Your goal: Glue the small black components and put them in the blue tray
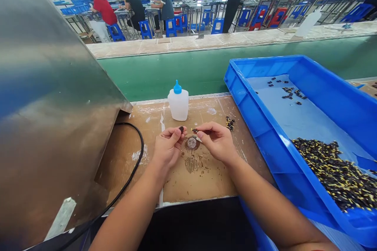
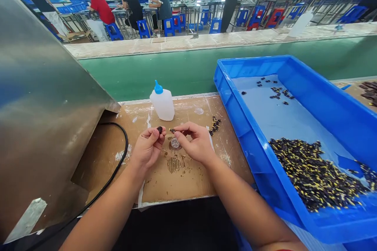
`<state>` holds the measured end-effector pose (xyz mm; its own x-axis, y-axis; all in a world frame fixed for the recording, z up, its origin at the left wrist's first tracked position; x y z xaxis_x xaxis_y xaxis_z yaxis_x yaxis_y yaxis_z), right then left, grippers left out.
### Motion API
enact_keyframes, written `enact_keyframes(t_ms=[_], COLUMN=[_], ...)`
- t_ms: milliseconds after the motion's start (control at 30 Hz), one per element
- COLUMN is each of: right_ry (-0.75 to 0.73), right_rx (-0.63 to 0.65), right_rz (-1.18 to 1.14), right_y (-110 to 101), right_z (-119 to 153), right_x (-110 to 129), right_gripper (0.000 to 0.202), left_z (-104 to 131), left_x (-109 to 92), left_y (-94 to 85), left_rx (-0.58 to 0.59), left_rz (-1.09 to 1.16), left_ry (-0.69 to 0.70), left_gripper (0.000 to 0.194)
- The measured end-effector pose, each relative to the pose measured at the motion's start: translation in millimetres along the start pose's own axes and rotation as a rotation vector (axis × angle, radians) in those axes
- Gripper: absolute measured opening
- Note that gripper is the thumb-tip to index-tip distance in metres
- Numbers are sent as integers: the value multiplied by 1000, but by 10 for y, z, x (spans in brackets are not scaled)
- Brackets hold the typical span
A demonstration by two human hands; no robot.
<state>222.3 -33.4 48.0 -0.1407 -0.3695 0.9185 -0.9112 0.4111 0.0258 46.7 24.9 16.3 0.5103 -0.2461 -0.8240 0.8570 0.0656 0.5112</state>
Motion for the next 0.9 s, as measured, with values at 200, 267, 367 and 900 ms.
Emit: enact_keyframes(t_ms=[200,267,367,900], right_ry=[-211,-267,-340,-506], right_rx=[-9,2,27,32], right_rz=[103,119,127,77], right_y=[13,29,56,79], right_z=[58,61,66,88], right_x=[238,300,370,465], right_gripper=[9,10,11,22], left_z=[80,92,107,124], left_x=[6,-1,-17,-40], left_y=[64,68,81,119], left_rx=[43,51,68,137], left_rz=[71,73,69,110], left_ry=[-77,-80,-70,-37], left_gripper=[39,36,34,24])
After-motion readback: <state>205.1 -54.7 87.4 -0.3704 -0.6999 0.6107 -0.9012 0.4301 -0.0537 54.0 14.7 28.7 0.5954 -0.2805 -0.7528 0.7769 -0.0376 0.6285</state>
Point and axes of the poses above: each hand's wrist, its own z-axis away from the middle knuckle, its own y-axis out of the palm, x = y × z, the point moved 6 cm from there along -z, towards the middle knuckle, and after that the axes turned 12 degrees about -x, right-handed, at the moved point
